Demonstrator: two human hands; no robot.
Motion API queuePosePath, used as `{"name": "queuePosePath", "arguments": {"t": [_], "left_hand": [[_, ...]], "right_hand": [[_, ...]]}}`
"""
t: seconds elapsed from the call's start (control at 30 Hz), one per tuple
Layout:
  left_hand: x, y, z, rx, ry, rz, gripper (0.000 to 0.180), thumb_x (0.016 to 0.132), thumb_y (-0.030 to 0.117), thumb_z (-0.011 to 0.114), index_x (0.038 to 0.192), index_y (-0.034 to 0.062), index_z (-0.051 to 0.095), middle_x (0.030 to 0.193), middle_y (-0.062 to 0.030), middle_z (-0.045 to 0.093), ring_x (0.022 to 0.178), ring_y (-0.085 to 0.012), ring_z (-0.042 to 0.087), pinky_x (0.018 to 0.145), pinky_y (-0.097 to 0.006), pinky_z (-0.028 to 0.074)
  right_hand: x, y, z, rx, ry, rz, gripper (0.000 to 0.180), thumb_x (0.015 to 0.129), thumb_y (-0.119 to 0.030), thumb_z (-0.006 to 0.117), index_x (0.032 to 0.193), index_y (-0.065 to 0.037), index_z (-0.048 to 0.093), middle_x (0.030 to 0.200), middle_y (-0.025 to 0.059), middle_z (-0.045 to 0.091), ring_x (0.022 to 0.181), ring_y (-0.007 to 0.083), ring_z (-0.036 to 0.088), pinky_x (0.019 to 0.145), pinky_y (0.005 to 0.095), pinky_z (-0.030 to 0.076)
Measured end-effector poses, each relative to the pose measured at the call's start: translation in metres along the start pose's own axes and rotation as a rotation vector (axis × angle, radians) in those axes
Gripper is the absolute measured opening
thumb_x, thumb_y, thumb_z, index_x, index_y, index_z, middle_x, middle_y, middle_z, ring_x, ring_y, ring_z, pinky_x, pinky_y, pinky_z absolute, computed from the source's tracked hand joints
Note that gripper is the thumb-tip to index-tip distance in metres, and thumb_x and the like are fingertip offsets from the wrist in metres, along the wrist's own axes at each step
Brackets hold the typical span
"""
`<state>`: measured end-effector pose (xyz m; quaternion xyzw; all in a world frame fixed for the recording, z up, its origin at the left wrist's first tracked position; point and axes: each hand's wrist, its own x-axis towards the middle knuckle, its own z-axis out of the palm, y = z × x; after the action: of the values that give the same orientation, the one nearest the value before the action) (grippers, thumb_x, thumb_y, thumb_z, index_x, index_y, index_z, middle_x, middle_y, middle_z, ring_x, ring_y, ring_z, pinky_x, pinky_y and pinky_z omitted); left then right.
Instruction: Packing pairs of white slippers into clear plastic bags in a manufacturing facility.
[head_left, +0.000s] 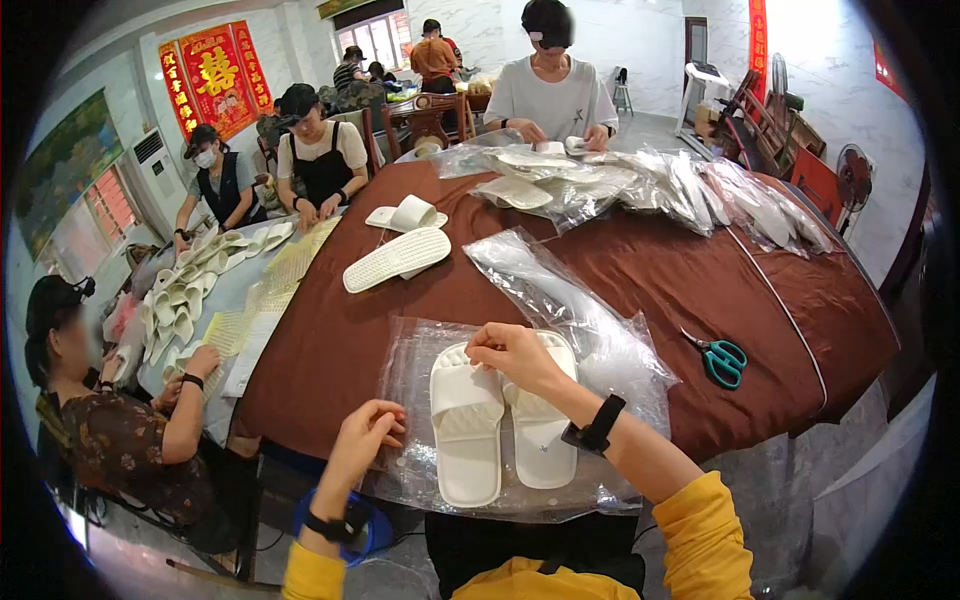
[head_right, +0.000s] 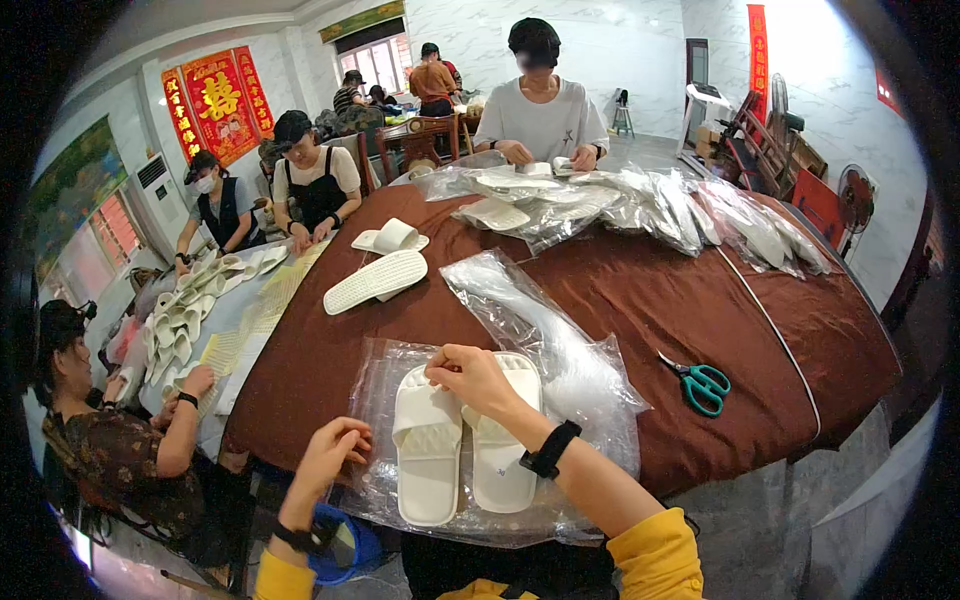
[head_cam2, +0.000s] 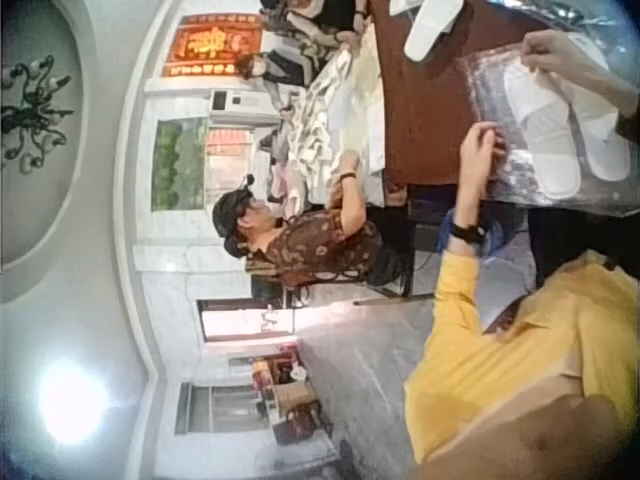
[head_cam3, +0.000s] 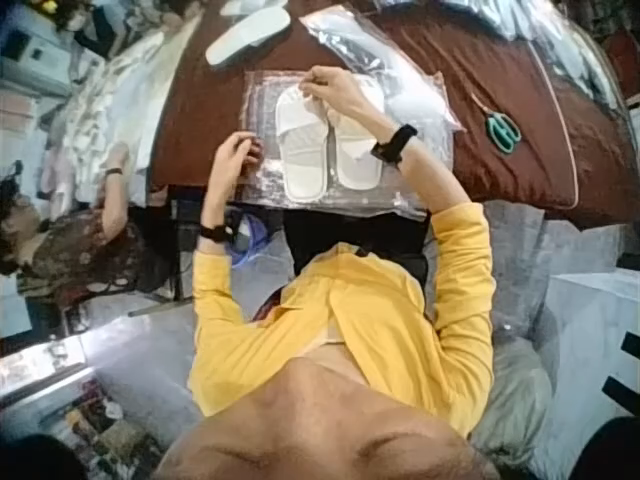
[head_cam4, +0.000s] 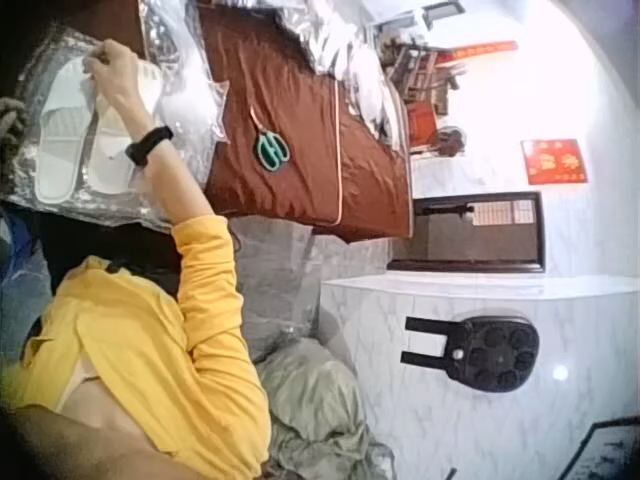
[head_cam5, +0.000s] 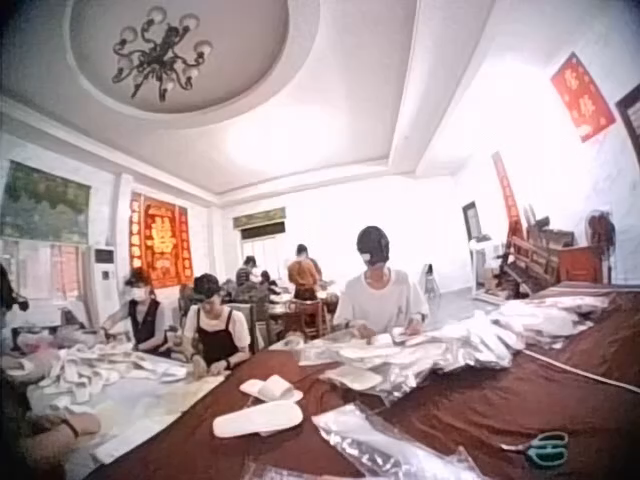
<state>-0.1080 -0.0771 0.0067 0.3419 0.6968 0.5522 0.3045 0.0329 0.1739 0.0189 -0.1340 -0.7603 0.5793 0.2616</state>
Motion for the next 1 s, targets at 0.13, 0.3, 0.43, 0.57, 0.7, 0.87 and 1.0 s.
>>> {"name": "queuePosePath", "arguments": {"t": [0.13,0.3,0.43,0.57,0.7,0.87,1.0], "left_hand": [[0.056,0.044,-0.012,0.478,-0.414,0.046,0.023,0.097,0.016,0.058,0.112,-0.0009,0.064,0.096,-0.0055,0.066,0.081,-0.0113,0.063,0.070,-0.026,0.053],[0.090,0.053,0.040,0.381,-0.239,0.492,0.026,0.088,0.011,0.064,0.111,-0.0017,0.065,0.086,-0.0051,0.068,0.072,-0.0107,0.062,0.064,-0.026,0.051],[0.091,0.035,0.064,0.243,-0.230,0.298,0.022,0.090,0.009,0.064,0.110,-0.0001,0.065,0.087,-0.0047,0.068,0.074,-0.0067,0.060,0.067,-0.022,0.049],[0.099,0.018,0.071,-0.080,-0.181,0.287,0.012,0.093,0.007,0.064,0.102,-0.0001,0.066,0.085,-0.0018,0.067,0.075,-0.0058,0.059,0.067,-0.021,0.048],[0.102,0.015,0.075,-0.047,-0.157,0.281,0.011,0.093,0.009,0.064,0.100,0.0008,0.066,0.085,-0.0003,0.067,0.074,-0.0046,0.058,0.063,-0.020,0.046],[0.093,0.015,0.089,0.050,-0.019,0.340,0.009,0.093,0.009,0.064,0.097,0.0012,0.067,0.081,0.0006,0.068,0.069,-0.0040,0.057,0.059,-0.021,0.045],[0.087,0.017,0.089,0.125,0.097,0.362,0.009,0.093,0.008,0.063,0.095,0.0011,0.068,0.076,-0.0005,0.068,0.066,-0.0044,0.056,0.058,-0.022,0.045]], "right_hand": [[-0.005,-0.002,-0.008,-0.043,-0.053,0.005,0.015,0.087,-0.011,0.068,0.095,0.002,0.069,0.081,0.0060,0.070,0.072,0.0103,0.064,0.069,0.0257,0.052],[-0.003,0.006,-0.006,-0.012,-0.125,-0.047,0.016,0.090,-0.007,0.065,0.104,0.001,0.066,0.092,0.0036,0.068,0.083,0.0075,0.062,0.076,0.0222,0.050],[-0.002,0.006,-0.007,0.077,-0.095,-0.061,0.019,0.087,-0.004,0.063,0.105,0.003,0.065,0.091,0.0057,0.069,0.081,0.0095,0.064,0.075,0.0249,0.051],[-0.003,0.003,-0.009,0.056,-0.093,-0.022,0.016,0.088,-0.003,0.060,0.102,0.003,0.064,0.091,0.0050,0.069,0.083,0.0105,0.064,0.076,0.0255,0.052],[-0.002,0.011,-0.009,0.127,-0.069,-0.114,0.025,0.088,0.000,0.060,0.113,0.002,0.057,0.100,0.0065,0.065,0.091,0.0123,0.065,0.081,0.0265,0.052],[-0.001,0.022,-0.013,0.325,0.000,-0.126,0.035,0.090,0.002,0.062,0.122,0.001,0.048,0.109,0.0081,0.062,0.099,0.0138,0.064,0.085,0.0259,0.051],[-0.003,0.010,-0.011,0.241,0.026,-0.070,0.023,0.090,-0.001,0.065,0.111,0.001,0.056,0.104,0.0075,0.065,0.097,0.0134,0.066,0.082,0.0250,0.052]]}}
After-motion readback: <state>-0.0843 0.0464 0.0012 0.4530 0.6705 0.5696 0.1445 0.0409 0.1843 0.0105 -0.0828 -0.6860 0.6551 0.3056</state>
